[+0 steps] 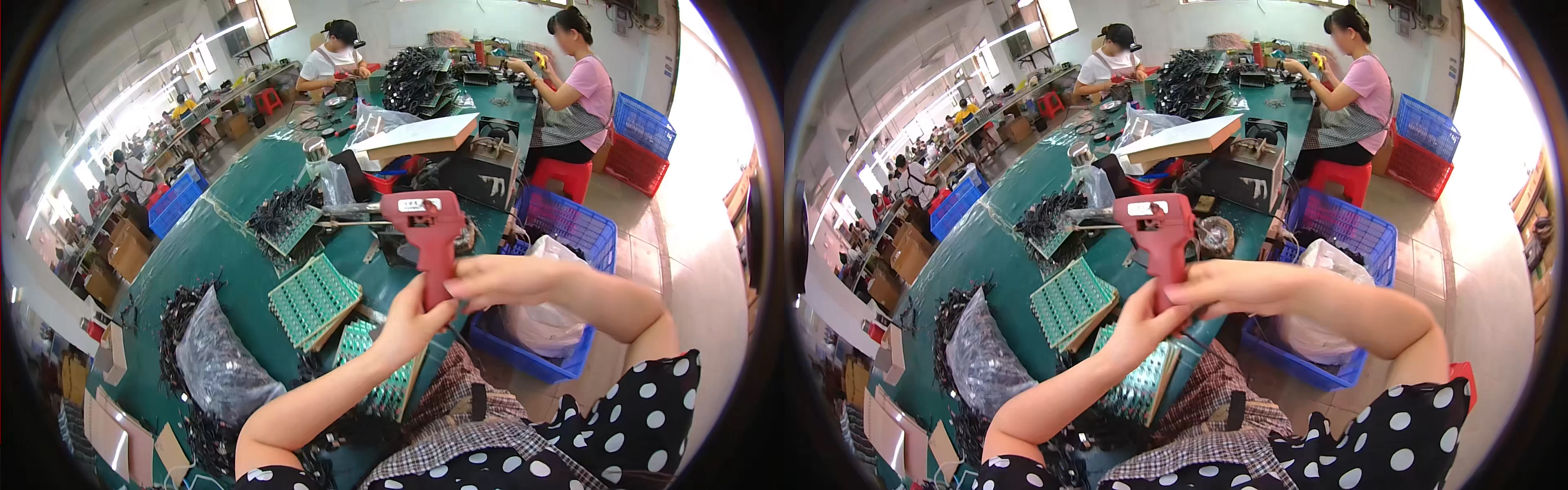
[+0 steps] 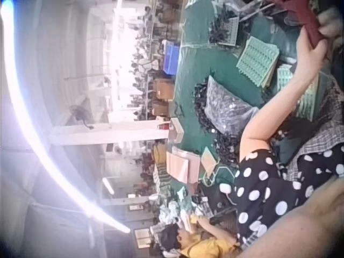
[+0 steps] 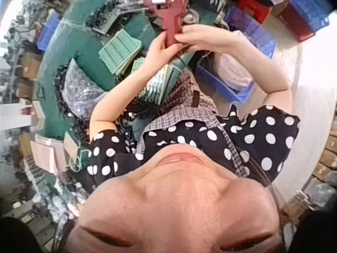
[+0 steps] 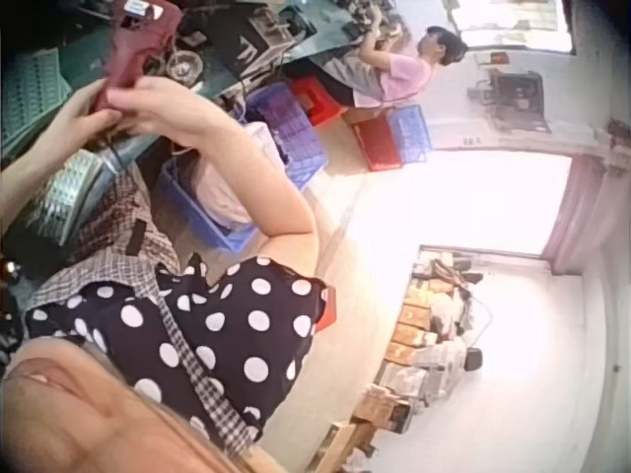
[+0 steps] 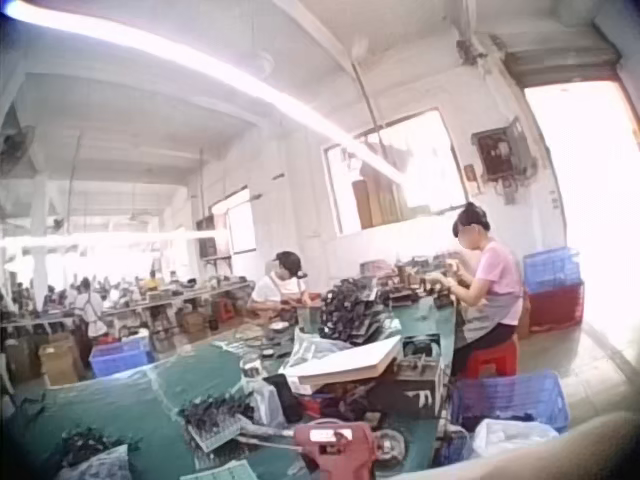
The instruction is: The person aligns wires onto circuit boards by hand and solders them in place using a soldering iron.
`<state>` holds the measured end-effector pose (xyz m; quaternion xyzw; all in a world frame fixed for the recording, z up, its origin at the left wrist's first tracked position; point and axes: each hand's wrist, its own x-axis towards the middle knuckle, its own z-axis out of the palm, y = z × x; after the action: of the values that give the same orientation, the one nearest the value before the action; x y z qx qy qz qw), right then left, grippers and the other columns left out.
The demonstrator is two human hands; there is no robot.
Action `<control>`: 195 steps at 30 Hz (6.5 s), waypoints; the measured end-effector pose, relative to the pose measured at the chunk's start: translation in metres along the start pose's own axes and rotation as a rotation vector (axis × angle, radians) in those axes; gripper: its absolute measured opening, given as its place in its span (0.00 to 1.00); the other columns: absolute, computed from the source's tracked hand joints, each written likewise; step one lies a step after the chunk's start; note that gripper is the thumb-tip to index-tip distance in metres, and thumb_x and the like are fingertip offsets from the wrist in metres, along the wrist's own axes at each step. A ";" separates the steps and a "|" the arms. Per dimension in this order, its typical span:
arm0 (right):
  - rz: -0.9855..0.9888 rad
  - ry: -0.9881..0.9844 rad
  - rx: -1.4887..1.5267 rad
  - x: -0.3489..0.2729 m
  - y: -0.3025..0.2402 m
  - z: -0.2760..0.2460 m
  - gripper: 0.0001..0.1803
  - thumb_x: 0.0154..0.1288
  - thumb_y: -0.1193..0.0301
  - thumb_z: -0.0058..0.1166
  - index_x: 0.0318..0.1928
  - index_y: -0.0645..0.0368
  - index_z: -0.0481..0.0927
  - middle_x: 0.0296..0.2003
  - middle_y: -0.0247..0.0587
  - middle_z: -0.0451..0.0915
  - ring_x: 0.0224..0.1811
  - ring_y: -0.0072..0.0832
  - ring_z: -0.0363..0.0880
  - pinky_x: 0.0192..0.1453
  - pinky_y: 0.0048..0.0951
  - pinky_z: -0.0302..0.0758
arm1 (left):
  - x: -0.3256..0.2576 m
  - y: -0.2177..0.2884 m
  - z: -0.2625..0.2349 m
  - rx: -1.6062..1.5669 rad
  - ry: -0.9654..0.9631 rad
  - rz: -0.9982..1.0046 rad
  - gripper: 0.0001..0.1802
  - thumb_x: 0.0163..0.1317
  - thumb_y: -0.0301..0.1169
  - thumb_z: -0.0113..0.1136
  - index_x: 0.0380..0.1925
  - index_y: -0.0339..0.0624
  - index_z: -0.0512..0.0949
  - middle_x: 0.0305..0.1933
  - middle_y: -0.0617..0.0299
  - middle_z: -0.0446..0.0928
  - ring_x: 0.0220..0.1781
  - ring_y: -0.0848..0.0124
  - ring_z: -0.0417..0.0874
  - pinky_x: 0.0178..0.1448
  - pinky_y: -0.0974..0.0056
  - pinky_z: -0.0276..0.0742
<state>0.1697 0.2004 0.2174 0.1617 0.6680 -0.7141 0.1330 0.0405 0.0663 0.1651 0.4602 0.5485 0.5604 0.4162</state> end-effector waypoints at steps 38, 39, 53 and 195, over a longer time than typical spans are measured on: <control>-0.215 0.893 -2.175 0.488 -0.210 -0.540 0.25 0.61 0.68 0.45 0.60 0.43 0.68 0.63 0.30 0.62 0.60 0.41 0.66 0.57 0.53 0.64 | 0.128 -0.010 -0.088 0.038 0.794 -0.577 0.15 0.53 0.25 0.62 0.41 0.36 0.72 0.29 0.62 0.76 0.27 0.76 0.71 0.33 0.68 0.70; -0.150 0.886 -2.131 0.492 -0.210 -0.547 0.25 0.60 0.67 0.47 0.60 0.42 0.69 0.63 0.29 0.62 0.57 0.42 0.67 0.55 0.54 0.65 | 0.130 -0.009 -0.082 0.075 0.836 -0.553 0.15 0.53 0.25 0.63 0.40 0.36 0.72 0.29 0.61 0.76 0.27 0.75 0.72 0.33 0.67 0.71; -0.412 1.161 -2.066 0.470 -0.241 -0.585 0.04 0.49 0.74 0.53 0.24 0.57 0.80 0.32 0.36 0.75 0.33 0.33 0.79 0.31 0.28 0.78 | 0.154 0.001 -0.061 0.236 0.984 -0.499 0.15 0.51 0.32 0.65 0.34 0.37 0.71 0.25 0.56 0.72 0.27 0.69 0.69 0.33 0.64 0.70; -0.491 0.257 0.987 0.030 0.174 0.037 0.36 0.62 0.70 0.53 0.66 0.57 0.49 0.49 0.42 0.67 0.31 0.22 0.66 0.35 0.23 0.72 | -0.167 -0.048 -0.050 1.425 0.098 -0.059 0.19 0.43 0.39 0.65 0.37 0.45 0.77 0.35 0.64 0.72 0.38 0.67 0.72 0.56 0.55 0.67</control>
<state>0.2104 0.1522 0.0489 0.1301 0.2835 -0.9264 -0.2110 0.0288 -0.1051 0.1083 0.5795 0.8116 0.0741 0.0044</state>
